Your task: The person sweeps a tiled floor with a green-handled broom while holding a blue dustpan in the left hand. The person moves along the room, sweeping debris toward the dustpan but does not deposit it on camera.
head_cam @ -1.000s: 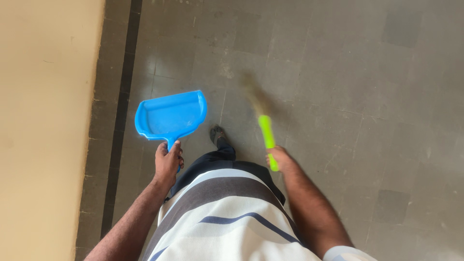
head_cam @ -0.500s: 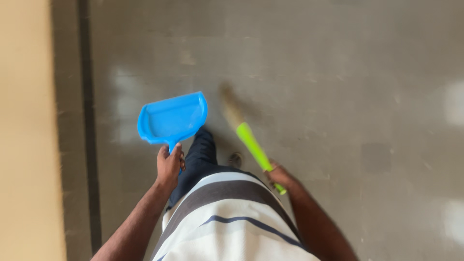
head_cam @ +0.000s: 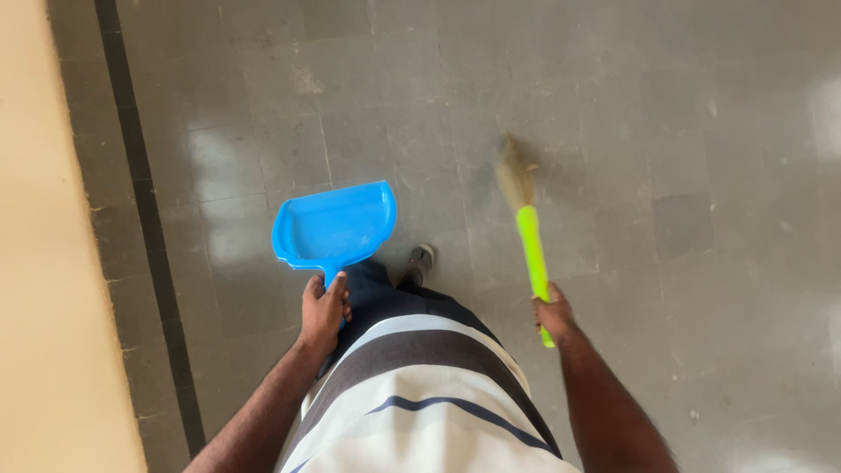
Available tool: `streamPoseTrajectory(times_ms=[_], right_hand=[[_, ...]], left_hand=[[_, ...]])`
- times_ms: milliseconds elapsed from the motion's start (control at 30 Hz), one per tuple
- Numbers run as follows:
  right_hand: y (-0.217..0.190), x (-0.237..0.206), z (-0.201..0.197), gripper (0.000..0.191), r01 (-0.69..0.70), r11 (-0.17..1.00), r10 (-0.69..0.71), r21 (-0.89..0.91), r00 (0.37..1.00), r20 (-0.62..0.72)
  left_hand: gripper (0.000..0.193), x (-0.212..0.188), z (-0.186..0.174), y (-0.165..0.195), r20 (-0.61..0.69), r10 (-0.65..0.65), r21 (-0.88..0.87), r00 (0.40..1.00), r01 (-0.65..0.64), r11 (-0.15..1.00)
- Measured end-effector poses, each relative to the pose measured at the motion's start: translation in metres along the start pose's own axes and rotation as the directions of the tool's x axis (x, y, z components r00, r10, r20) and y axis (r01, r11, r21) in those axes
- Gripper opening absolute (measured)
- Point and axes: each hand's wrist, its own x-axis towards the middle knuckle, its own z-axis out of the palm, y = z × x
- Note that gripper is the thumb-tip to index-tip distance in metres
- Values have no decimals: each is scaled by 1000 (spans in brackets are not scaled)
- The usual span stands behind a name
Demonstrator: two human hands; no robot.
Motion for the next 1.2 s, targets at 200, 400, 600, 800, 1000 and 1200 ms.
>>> streamPoseTrajectory(times_ms=[200,400,600,800,1000,1200], right_hand=[[83,-58,22,46,-77,937,144,340,974,-177],[135,-87,59,32,-450,876,441,176,893,89],[108,-69,82,23,-304,949,314,-77,914,256],[43,-38,100,32,159,880,-80,-448,979,190],[-9,-63,113,73,194,922,-58,-334,924,378],[-11,-101,173,80,182,817,209,-547,790,576]], left_hand=[[22,1,-6,5,14,-3,30,1000,3,1000],[20,-19,-29,8,-13,37,-105,999,-38,994],[18,-63,-88,-27,-121,7,-77,993,-16,997],[19,-100,-150,-84,-262,-25,-139,965,-12,990],[19,-124,-193,-121,-320,29,-240,947,-111,964],[19,-146,-211,-154,-376,0,-335,927,-136,932]])
